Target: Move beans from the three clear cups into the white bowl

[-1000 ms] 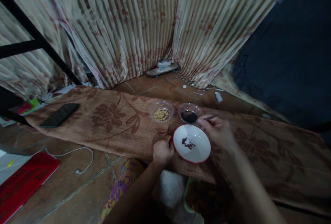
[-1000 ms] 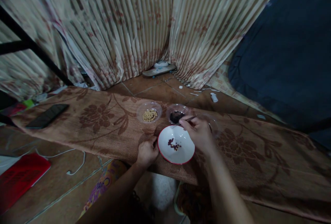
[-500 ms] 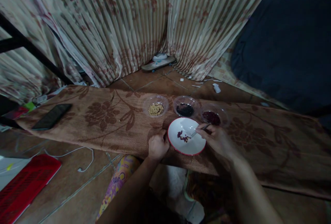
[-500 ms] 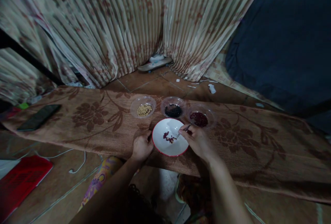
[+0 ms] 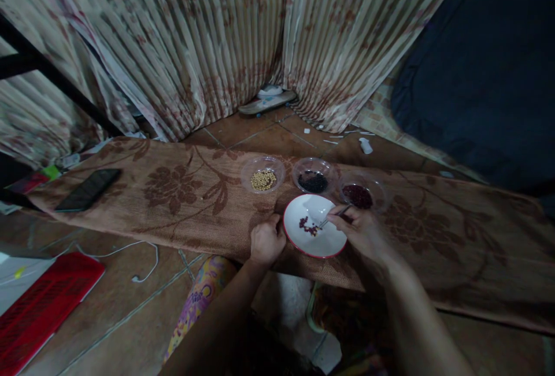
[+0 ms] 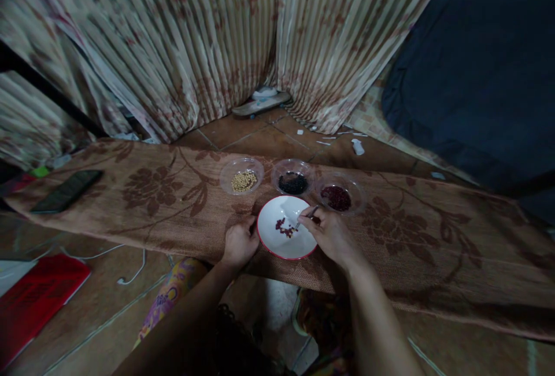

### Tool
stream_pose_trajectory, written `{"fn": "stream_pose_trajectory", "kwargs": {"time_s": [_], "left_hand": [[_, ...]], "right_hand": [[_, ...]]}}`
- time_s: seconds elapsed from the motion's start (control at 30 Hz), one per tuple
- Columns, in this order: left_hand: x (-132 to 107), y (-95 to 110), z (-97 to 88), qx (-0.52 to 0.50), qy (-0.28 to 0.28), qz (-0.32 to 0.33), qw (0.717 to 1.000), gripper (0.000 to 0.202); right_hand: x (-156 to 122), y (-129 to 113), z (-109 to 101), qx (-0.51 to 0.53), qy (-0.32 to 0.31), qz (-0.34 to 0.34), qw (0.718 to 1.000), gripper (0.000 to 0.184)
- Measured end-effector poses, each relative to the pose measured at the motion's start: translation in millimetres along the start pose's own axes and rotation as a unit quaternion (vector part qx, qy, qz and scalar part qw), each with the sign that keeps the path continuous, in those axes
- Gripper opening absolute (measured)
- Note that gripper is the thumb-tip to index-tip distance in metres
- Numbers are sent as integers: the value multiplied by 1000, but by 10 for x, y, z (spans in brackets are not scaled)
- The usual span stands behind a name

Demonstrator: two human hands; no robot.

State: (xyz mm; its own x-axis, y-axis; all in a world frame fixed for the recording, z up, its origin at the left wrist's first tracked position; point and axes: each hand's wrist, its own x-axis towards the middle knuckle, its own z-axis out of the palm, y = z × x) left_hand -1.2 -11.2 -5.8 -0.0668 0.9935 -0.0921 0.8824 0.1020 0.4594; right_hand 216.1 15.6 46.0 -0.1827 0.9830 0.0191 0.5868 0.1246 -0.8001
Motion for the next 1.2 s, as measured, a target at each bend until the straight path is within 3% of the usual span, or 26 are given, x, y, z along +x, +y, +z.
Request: {"fn": "stream_pose_trajectory", "kwargs": {"time_s": [0.33,0.57,0.7,1.2], "left_hand": [[13,-30,20,5,10,21,1000,23],[9,-28,29,6,6,12,1000,23],[5,-16,9,6,2,5,1000,24],[7,-29,25,6,9,14,1000,24]], "right_hand": [[-1,12,-13,20,16,6,1000,32],[70,-9,176,39,62,-35,997,30],[115,-5,260,25,42,-45,998,29],[145,43,254,5,27,-41,999,30]]}}
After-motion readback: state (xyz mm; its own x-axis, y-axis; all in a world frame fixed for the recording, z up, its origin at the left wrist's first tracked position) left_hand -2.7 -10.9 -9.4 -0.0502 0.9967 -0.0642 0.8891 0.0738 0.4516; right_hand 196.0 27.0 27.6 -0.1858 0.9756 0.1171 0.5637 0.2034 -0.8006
